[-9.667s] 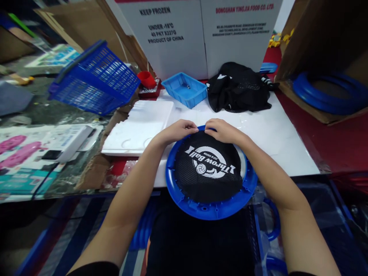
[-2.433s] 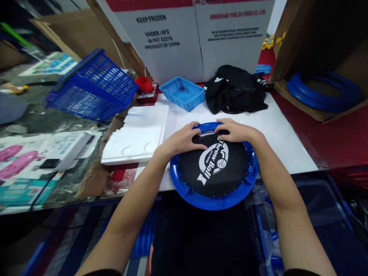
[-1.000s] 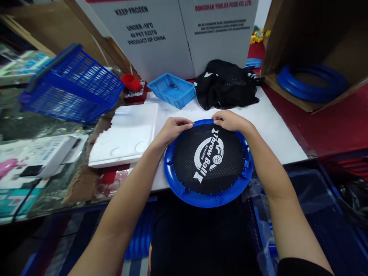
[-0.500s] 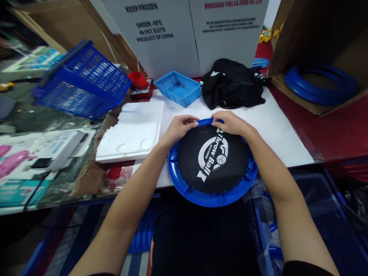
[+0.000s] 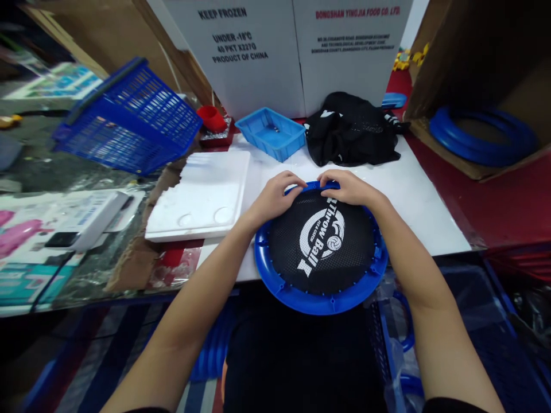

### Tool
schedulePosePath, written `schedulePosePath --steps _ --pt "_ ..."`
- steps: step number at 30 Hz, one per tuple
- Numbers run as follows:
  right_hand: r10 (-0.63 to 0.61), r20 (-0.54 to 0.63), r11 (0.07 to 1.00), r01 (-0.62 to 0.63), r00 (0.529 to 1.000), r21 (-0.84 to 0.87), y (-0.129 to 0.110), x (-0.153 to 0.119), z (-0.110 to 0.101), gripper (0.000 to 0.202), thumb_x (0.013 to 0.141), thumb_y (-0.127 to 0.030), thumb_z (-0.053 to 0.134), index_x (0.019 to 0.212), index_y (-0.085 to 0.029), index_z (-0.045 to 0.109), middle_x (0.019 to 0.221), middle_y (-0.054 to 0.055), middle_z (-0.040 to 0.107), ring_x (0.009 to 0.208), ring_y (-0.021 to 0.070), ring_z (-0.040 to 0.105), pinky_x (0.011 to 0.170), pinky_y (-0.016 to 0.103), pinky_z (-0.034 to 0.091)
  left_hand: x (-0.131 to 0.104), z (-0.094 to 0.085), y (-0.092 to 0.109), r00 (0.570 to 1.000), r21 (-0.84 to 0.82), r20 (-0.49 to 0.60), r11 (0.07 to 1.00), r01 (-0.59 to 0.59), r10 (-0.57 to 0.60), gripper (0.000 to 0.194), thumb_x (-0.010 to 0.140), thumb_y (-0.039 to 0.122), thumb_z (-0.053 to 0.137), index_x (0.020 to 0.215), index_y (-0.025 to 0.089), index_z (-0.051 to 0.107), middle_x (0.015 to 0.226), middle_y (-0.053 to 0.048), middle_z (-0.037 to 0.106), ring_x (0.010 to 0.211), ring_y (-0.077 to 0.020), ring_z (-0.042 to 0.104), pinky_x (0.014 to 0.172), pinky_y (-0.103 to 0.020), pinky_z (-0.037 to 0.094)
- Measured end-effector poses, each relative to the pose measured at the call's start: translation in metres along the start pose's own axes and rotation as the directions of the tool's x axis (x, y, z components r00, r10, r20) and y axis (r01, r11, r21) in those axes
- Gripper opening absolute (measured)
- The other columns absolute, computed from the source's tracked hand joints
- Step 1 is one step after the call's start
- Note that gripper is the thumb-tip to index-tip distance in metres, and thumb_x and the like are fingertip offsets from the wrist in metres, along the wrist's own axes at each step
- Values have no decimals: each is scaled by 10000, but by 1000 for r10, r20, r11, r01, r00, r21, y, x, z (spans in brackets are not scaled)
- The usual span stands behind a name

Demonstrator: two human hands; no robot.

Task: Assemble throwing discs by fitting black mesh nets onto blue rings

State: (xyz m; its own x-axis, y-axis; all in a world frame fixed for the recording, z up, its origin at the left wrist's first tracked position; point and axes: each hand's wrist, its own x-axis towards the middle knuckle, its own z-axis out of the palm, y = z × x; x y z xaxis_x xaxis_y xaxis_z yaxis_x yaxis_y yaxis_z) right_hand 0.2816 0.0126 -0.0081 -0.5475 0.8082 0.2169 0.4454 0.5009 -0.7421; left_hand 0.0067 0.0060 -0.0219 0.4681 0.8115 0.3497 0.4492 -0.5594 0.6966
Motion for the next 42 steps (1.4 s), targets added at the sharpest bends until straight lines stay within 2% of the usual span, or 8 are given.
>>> schedulePosePath --steps 3,7,10,16,22,27,33,42 --pt "6 13 1000 -5 1000 -11 -4 -1 -1 208 888 -447 779 902 -244 738 1361 132 806 1282 354 731 1180 543 510 -2 3 3 987 39 103 991 -128 123 218 1005 261 714 1170 234 854 1313 -132 754 1272 -311 694 1187 -494 521" --pt "10 25 1000 -10 1000 -12 -6 -1 0 189 922 -439 737 911 -251 721 1378 135 802 1295 357 725 1171 553 507 -2 5 1 980 73 146 987 -146 134 182 965 247 771 1127 225 851 1293 -139 748 1265 -323 681 1180 -508 517" --pt "11 -6 1000 -11 1000 -13 -2 2 5 179 943 -433 703 919 -256 704 1305 125 818 1231 342 736 1137 532 525 0 2 2 991 48 116 996 -68 62 68 965 244 760 961 227 826 1098 -92 790 1100 -283 711 1091 -465 540" --pt "38 -59 999 -39 998 -19 5 11 15 154 927 -404 669 870 -263 642 1245 122 819 1166 322 724 1097 515 537 9 6 -3 992 -148 7 981 124 -124 71 897 272 774 909 202 769 960 -48 813 954 -240 729 969 -394 566" --pt "83 -104 995 -87 991 -37 11 18 19 118 903 -347 662 836 -253 638 1129 107 801 1056 297 703 1010 466 546 18 13 -17 985 -313 -32 937 152 -170 190 836 295 821 983 186 773 931 -59 812 957 -242 761 963 -388 568" --pt "148 -123 979 -163 981 -125 14 21 19 75 880 -299 688 857 -233 715 963 74 777 968 281 682 968 434 527 25 14 -20 967 -329 -1 914 239 -254 222 808 287 836 998 179 795 895 -48 815 922 -233 758 948 -382 566" --pt "181 -21 982 -182 983 -45 15 23 11 159 879 -374 701 888 -227 760 969 71 799 949 285 702 959 444 539 27 18 -16 965 -274 -39 931 239 -259 116 815 256 842 894 178 807 902 -62 831 875 -223 736 896 -374 564" --pt "160 -123 974 -177 979 -142 10 20 19 111 860 -326 668 852 -235 732 941 76 791 942 283 701 946 439 536 28 15 -19 957 -374 22 885 277 -290 148 809 268 867 899 167 807 913 -66 828 876 -212 728 923 -383 569"
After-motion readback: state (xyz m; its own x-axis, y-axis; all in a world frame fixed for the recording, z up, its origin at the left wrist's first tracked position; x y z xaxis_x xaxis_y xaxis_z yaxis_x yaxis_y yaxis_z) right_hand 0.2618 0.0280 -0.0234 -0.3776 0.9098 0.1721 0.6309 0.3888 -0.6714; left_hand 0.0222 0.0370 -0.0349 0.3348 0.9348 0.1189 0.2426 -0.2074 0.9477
